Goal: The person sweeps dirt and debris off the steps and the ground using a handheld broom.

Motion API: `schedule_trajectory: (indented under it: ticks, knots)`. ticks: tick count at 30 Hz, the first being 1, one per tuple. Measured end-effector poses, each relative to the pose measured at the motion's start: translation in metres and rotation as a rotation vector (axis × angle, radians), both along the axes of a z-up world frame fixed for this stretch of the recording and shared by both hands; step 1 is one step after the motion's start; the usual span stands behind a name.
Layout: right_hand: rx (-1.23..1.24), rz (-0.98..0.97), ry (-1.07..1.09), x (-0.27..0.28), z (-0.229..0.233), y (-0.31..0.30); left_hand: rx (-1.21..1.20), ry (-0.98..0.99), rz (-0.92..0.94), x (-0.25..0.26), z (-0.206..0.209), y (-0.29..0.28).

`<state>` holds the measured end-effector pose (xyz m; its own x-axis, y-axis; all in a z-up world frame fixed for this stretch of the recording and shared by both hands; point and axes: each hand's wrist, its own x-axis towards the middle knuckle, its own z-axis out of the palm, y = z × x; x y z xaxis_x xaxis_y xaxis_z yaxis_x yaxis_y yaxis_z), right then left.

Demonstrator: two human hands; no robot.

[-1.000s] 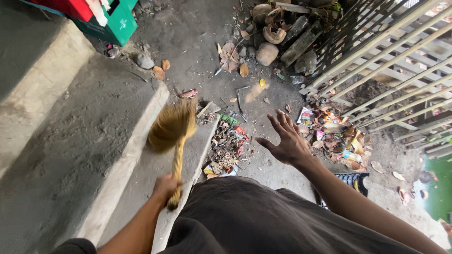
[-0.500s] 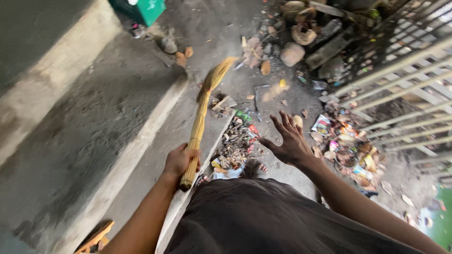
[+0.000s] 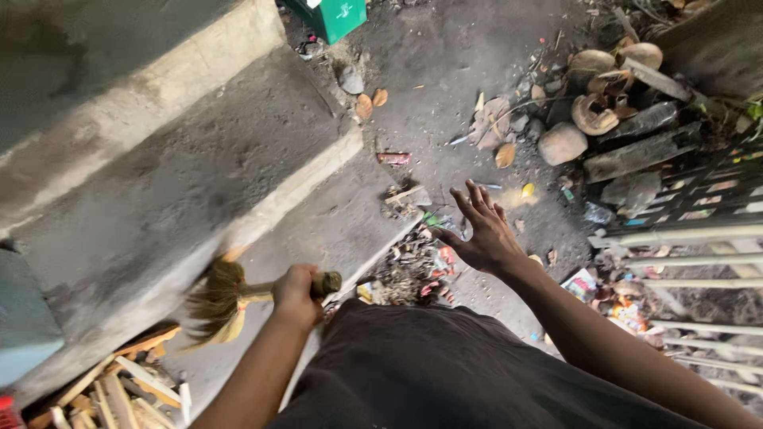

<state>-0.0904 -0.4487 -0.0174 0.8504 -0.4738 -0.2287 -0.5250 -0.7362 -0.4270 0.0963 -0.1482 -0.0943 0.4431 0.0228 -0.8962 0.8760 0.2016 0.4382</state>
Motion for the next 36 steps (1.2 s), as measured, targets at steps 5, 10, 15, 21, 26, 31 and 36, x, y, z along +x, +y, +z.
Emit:
schedule_trajectory:
  ticks: [5,10,15,21,26,31,36]
  knots:
    - [-0.032,0.005,0.050,-0.043,0.009,-0.074,-0.076,0.029,-0.274,0.014,-0.129,-0.081]
    - [-0.064,-0.012,0.095,-0.076,0.013,-0.134,-0.071,-0.109,-0.663,-0.022,-0.125,-0.169]
    - [-0.073,0.018,0.049,-0.074,0.007,-0.161,-0.091,-0.186,-0.812,-0.050,-0.054,-0.196]
    - [-0.027,0.137,-0.022,-0.042,0.001,-0.159,-0.018,-0.281,-0.737,-0.086,0.027,-0.156]
    - [-0.013,0.168,-0.009,-0.042,0.002,-0.157,0.262,-0.316,-0.704,-0.068,0.006,-0.153]
    - [0.000,0.102,0.030,-0.070,0.009,-0.161,0.731,-0.323,-1.742,-0.032,-0.044,-0.182]
    - [0.004,0.005,0.075,-0.088,0.009,-0.162,0.633,-0.497,-2.063,-0.084,0.003,-0.210]
